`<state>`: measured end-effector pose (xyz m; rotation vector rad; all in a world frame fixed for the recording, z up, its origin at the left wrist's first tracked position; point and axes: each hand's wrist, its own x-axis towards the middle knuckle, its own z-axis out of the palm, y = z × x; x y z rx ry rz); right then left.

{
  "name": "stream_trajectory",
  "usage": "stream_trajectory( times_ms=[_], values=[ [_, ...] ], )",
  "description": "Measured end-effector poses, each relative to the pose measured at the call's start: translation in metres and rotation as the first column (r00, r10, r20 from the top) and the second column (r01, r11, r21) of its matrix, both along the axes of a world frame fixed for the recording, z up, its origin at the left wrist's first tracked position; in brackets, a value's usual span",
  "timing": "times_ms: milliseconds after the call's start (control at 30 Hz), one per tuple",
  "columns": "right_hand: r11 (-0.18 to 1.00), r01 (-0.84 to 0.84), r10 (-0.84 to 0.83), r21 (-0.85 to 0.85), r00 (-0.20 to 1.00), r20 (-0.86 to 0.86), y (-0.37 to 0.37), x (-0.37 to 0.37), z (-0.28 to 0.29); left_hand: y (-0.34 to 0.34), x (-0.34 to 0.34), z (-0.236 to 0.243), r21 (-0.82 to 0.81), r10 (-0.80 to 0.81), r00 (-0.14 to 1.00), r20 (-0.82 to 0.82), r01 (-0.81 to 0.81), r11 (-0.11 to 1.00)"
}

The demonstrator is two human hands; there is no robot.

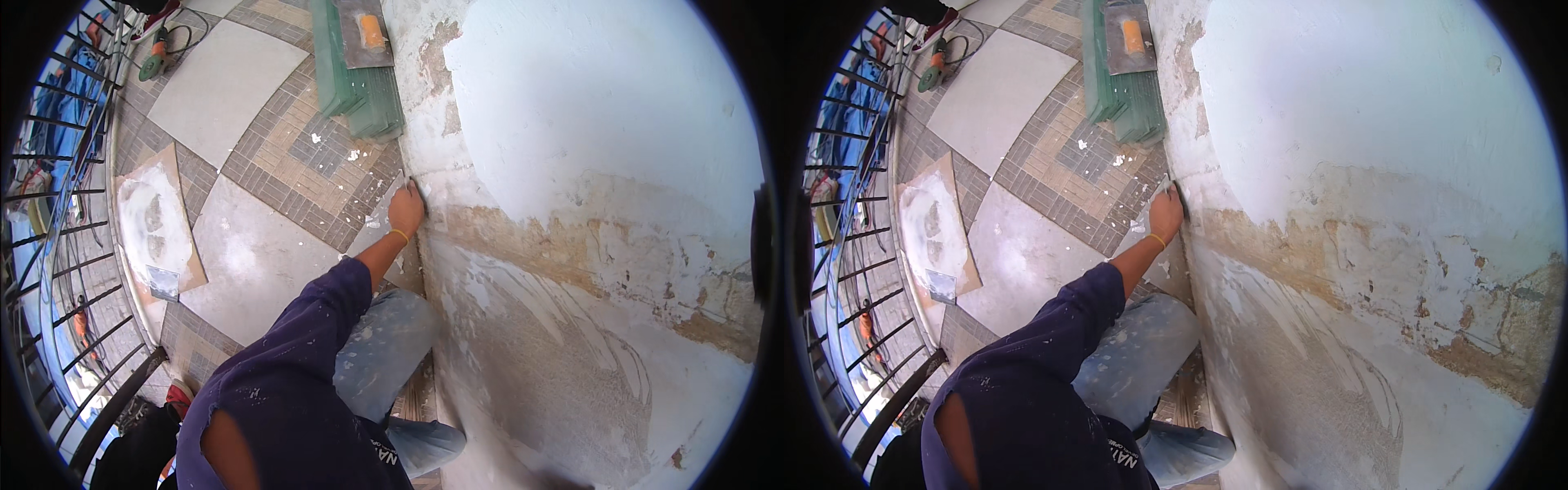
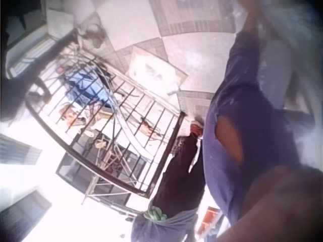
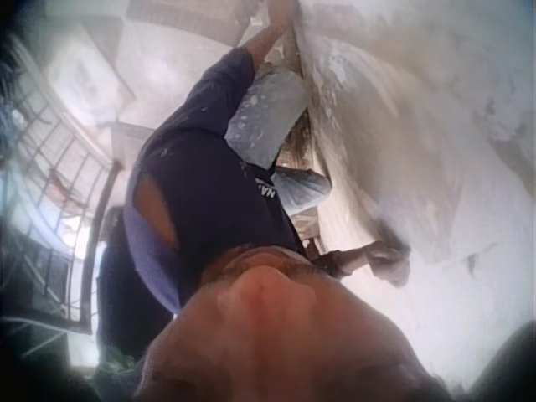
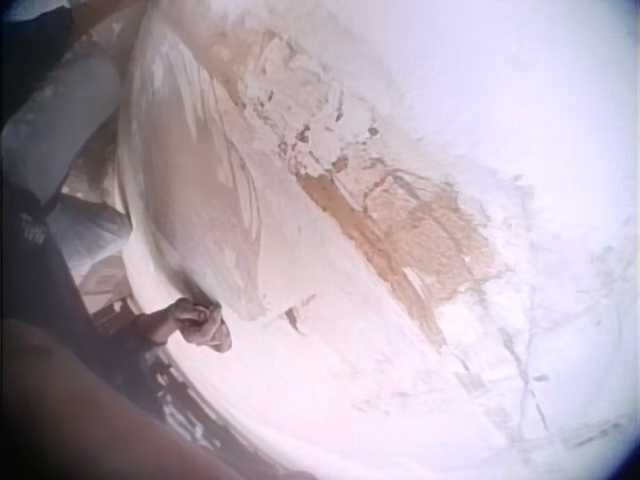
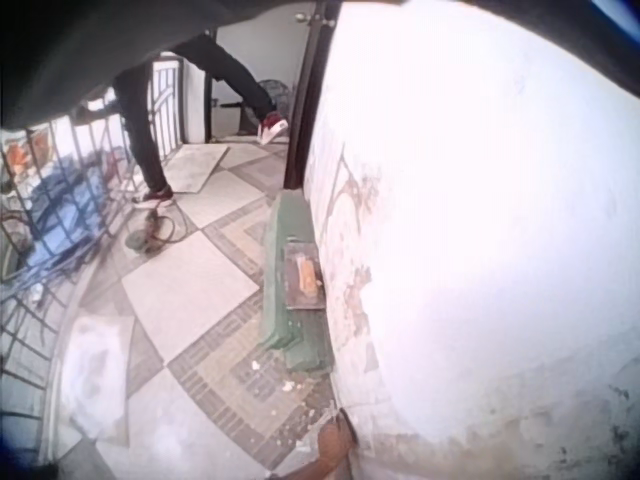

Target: The person scrapes old plaster from a wall using a metal scraper, then moves to a cardboard sheet on the floor to mix white plaster powder with water using two scrapers. The person kneads and spreads the mixture on the cardboard.

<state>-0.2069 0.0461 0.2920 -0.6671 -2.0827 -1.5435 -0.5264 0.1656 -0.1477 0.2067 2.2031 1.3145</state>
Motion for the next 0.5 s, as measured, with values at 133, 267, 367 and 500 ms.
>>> stream_trajectory(
  times_ms=[133,267,367,500],
  values=[
    [1.0,-0.011,0.011,0.005,1.0,0.02,0.003,-0.004,0.003,-0.008,0.004,0.009,0.185,0.008,0.997,0.072,-0.021,0.983],
    [0.999,0.031,-0.032,0.028,0.999,0.043,0.007,-0.009,0.002,0.016,-0.021,-0.007,0.141,0.095,0.994,-0.058,-0.086,0.986],
    [0.999,0.025,-0.026,0.032,0.999,0.025,0.008,-0.011,0.001,0.016,-0.026,-0.016,0.132,0.016,1.0,-0.009,-0.015,0.991],
    [0.995,0.089,-0.093,0.052,0.993,0.073,0.01,-0.002,-0.001,-0.027,0.01,-0.025,0.432,-0.216,0.976,0.005,0.192,0.881]
  ],
)
